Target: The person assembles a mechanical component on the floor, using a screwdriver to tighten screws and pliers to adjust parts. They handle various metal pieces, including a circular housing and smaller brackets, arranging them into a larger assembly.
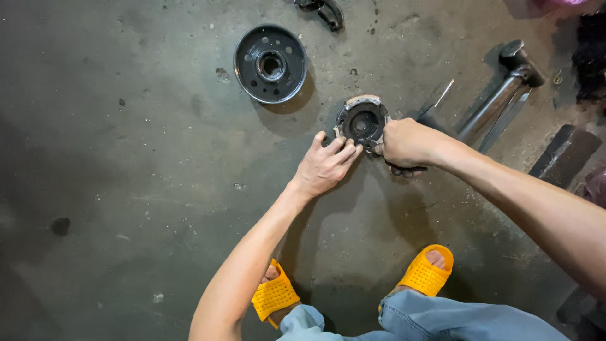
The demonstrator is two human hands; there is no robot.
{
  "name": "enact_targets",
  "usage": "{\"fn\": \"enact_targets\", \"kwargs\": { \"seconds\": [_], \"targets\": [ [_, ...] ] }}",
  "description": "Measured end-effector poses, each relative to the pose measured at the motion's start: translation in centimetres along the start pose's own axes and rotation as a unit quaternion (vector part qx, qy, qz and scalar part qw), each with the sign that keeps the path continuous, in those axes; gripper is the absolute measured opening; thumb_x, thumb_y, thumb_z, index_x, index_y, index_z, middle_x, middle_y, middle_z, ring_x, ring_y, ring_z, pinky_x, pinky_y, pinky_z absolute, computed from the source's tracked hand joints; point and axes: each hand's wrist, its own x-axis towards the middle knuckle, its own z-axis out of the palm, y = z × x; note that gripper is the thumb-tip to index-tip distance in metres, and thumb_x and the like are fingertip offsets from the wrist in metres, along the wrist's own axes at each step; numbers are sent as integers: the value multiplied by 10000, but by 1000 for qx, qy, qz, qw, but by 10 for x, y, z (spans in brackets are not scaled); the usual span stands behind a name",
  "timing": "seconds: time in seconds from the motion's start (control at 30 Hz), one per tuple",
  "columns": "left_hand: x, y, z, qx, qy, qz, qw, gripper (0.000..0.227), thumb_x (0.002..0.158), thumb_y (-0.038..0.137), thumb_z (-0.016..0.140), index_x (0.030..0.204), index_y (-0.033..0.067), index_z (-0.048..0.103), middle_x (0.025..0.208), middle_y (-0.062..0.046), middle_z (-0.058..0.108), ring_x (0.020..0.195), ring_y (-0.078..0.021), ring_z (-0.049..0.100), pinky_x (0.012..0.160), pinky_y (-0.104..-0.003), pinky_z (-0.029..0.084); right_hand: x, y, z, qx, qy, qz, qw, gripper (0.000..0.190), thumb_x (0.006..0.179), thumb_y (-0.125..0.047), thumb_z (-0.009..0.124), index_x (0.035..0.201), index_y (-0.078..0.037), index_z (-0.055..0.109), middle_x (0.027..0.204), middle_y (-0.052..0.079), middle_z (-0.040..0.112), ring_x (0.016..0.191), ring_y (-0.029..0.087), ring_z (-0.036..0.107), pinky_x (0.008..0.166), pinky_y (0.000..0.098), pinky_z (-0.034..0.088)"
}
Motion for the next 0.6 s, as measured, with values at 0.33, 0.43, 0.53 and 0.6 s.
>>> {"fn": "enact_targets", "kwargs": {
  "seconds": [0.33, 0.43, 0.53, 0.6],
  "targets": [
    [-3, 10, -6, 3, -38, 8, 999, 194, 1001, 82, 523, 1056, 103, 707, 1034, -97, 615, 987, -256, 621, 922, -512, 442, -3, 13, 15, -57, 87, -45, 994, 481, 960, -306, 546, 1022, 122, 757, 1038, 352, 741, 1080, 477, 710, 887, 562, 591],
    [-1, 15, -13, -8, -32, -7, 999, 209, 1022, 84, 514, 1116, 88, 701, 1077, -107, 641, 1044, -253, 637, 977, -507, 444, -3, 28, 37, -4, 131, -59, 990, 476, 961, -261, 529, 1038, 159, 738, 1066, 387, 717, 1109, 515, 677, 945, 599, 552],
    [2, 21, -33, -46, -42, -39, 997, 212, 997, 87, 572, 1175, 66, 687, 1139, -115, 664, 1116, -251, 640, 1024, -478, 452, -21, 43, 68, 103, 209, -78, 969, 451, 992, -263, 525, 1010, 147, 712, 1015, 399, 706, 1080, 557, 662, 913, 637, 541],
    [1, 21, -41, -73, -54, -65, 994, 242, 963, 82, 632, 1198, 49, 675, 1187, -126, 671, 1162, -263, 638, 1041, -466, 459, -23, 51, 94, 159, 257, -90, 949, 415, 1014, -279, 521, 970, 92, 702, 953, 371, 715, 1031, 562, 672, 856, 636, 559]
  ]
}}
